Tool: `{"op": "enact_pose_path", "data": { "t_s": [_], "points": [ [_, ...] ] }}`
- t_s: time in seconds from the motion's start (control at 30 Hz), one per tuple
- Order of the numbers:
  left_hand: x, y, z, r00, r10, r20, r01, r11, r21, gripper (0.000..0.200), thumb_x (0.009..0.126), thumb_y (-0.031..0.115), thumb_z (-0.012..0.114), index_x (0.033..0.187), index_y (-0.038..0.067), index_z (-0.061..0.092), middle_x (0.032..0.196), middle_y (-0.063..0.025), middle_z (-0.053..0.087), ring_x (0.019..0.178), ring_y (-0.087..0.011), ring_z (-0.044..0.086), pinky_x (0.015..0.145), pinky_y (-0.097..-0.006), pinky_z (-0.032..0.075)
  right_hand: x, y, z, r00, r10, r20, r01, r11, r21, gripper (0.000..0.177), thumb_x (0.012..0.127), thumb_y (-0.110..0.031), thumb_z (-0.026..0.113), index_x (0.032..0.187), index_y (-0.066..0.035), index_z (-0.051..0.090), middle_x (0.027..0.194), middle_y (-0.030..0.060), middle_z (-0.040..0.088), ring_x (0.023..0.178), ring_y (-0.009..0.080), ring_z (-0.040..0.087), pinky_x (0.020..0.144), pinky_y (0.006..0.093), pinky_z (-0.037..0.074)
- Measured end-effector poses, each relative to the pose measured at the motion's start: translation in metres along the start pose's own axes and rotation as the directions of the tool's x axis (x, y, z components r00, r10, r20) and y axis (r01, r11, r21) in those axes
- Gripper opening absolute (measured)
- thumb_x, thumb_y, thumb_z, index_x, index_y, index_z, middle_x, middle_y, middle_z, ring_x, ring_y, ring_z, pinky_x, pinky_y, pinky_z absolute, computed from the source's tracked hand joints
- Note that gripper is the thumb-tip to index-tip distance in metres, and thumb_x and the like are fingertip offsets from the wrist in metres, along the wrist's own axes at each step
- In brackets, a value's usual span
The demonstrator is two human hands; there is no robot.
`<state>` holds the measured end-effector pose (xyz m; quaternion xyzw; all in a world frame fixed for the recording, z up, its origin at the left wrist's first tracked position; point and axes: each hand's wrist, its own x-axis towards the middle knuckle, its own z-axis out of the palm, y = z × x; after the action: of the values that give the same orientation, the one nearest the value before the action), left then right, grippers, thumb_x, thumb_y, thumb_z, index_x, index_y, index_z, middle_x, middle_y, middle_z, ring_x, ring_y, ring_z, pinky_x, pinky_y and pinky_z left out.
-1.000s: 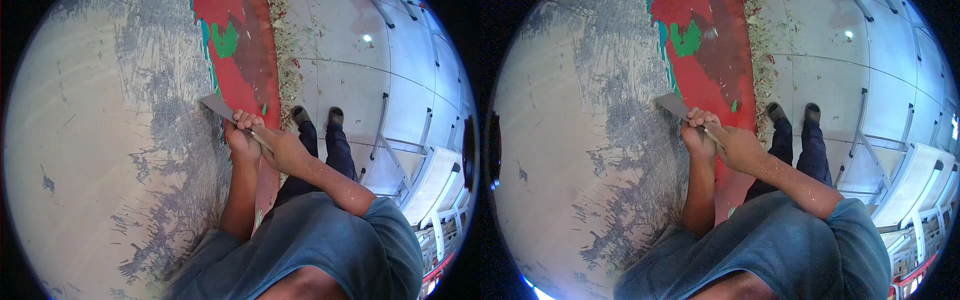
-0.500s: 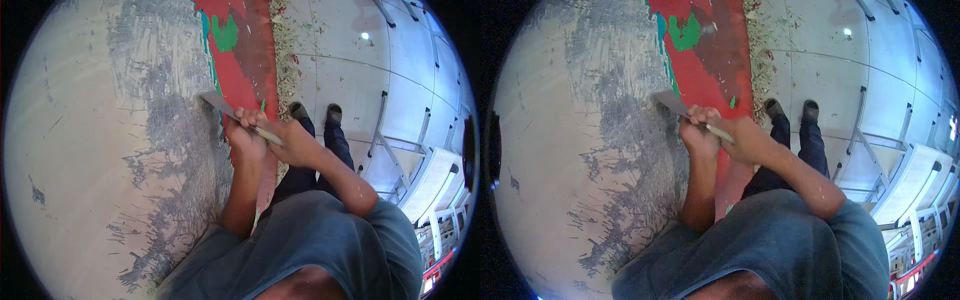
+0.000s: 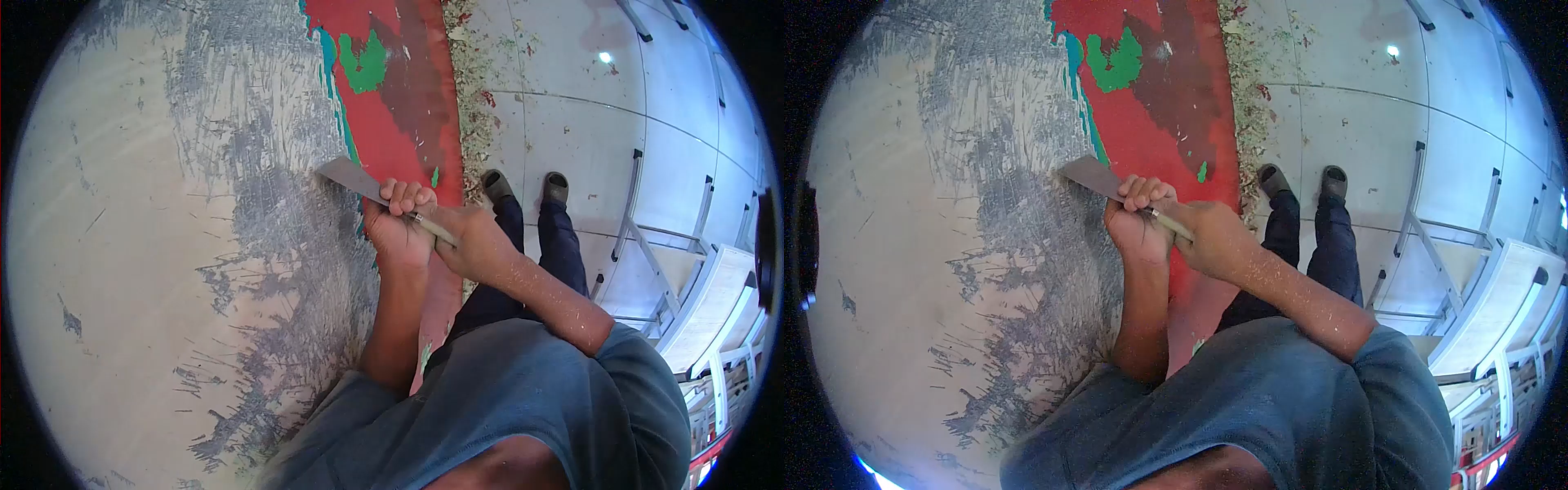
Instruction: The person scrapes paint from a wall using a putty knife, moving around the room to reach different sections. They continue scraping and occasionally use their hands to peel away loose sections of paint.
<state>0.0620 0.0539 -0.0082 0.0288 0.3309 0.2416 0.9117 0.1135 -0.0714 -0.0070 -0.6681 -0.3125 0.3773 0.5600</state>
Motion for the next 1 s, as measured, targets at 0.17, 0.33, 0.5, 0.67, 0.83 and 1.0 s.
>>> {"op": "enact_pose_path", "data": {
  "t_s": [0.17, 0.33, 0.5, 0.67, 0.83, 1.0],
  "points": [
    [0.018, 0.020, 0.008, 0.999, 0.023, -0.041, -0.021, 0.998, 0.053, 0.009, 0.073, 0.013, 0.043, 0.064, 0.011, 0.044, 0.048, 0.0031, 0.035, 0.050, -0.0120, 0.038, 0.062, -0.0286, 0.036, 0.025, 0.000, 0.004, 1.000, -0.015, 0.015, 0.014, 0.996, 0.092, 0.031, 0.070, -0.004, 0.052, 0.101, -0.008, 0.057, 0.074, 0.0212, 0.057, 0.069, 0.0367, 0.058, 0.061, 0.0419, 0.046],
    [0.014, -0.004, 0.001, 0.996, 0.088, -0.028, -0.087, 0.996, 0.026, 0.013, 0.075, 0.015, 0.042, 0.063, 0.010, 0.045, 0.046, 0.0026, 0.036, 0.049, -0.0131, 0.038, 0.062, -0.0293, 0.037, 0.024, 0.006, -0.018, 0.994, -0.028, 0.110, 0.026, 1.000, 0.015, 0.031, 0.070, -0.004, 0.051, 0.101, -0.009, 0.058, 0.076, 0.0210, 0.058, 0.069, 0.0378, 0.058, 0.061, 0.0412, 0.047],
    [0.018, -0.008, 0.007, 0.991, 0.110, -0.070, -0.102, 0.989, 0.106, 0.018, 0.078, 0.017, 0.042, 0.063, 0.010, 0.046, 0.046, 0.0016, 0.037, 0.049, -0.0142, 0.039, 0.061, -0.0299, 0.037, 0.024, 0.007, -0.020, 0.997, -0.003, 0.075, -0.001, 0.998, 0.056, 0.034, 0.070, -0.005, 0.052, 0.103, -0.009, 0.058, 0.073, 0.0208, 0.058, 0.068, 0.0384, 0.057, 0.060, 0.0411, 0.047],
    [0.029, 0.003, 0.010, 0.995, 0.075, -0.065, -0.074, 0.997, 0.011, 0.016, 0.075, 0.016, 0.043, 0.060, 0.010, 0.045, 0.047, 0.0015, 0.038, 0.050, -0.0142, 0.040, 0.061, -0.0295, 0.038, 0.036, 0.015, -0.015, 0.999, -0.049, 0.022, 0.048, 0.998, 0.048, 0.036, 0.069, -0.005, 0.053, 0.104, -0.009, 0.058, 0.073, 0.0210, 0.058, 0.068, 0.0369, 0.058, 0.060, 0.0409, 0.047],
    [0.035, 0.000, 0.009, 0.996, 0.089, -0.023, -0.087, 0.991, 0.102, 0.014, 0.074, 0.014, 0.042, 0.061, 0.010, 0.046, 0.048, 0.0013, 0.040, 0.051, -0.0140, 0.041, 0.062, -0.0288, 0.037, 0.042, 0.010, -0.027, 0.996, -0.009, 0.083, 0.007, 1.000, 0.031, 0.033, 0.069, -0.004, 0.053, 0.101, -0.009, 0.058, 0.072, 0.0209, 0.058, 0.068, 0.0381, 0.057, 0.060, 0.0413, 0.047],
    [0.042, -0.007, 0.016, 0.997, 0.081, -0.001, -0.081, 0.996, 0.036, 0.013, 0.075, 0.013, 0.043, 0.063, 0.009, 0.047, 0.049, 0.0013, 0.041, 0.051, -0.0145, 0.043, 0.064, -0.0311, 0.038, 0.046, 0.011, -0.036, 0.999, -0.026, 0.045, 0.024, 0.999, 0.046, 0.031, 0.069, -0.006, 0.053, 0.099, -0.009, 0.058, 0.071, 0.0208, 0.057, 0.068, 0.0381, 0.057, 0.059, 0.0421, 0.046]
  ]
}}
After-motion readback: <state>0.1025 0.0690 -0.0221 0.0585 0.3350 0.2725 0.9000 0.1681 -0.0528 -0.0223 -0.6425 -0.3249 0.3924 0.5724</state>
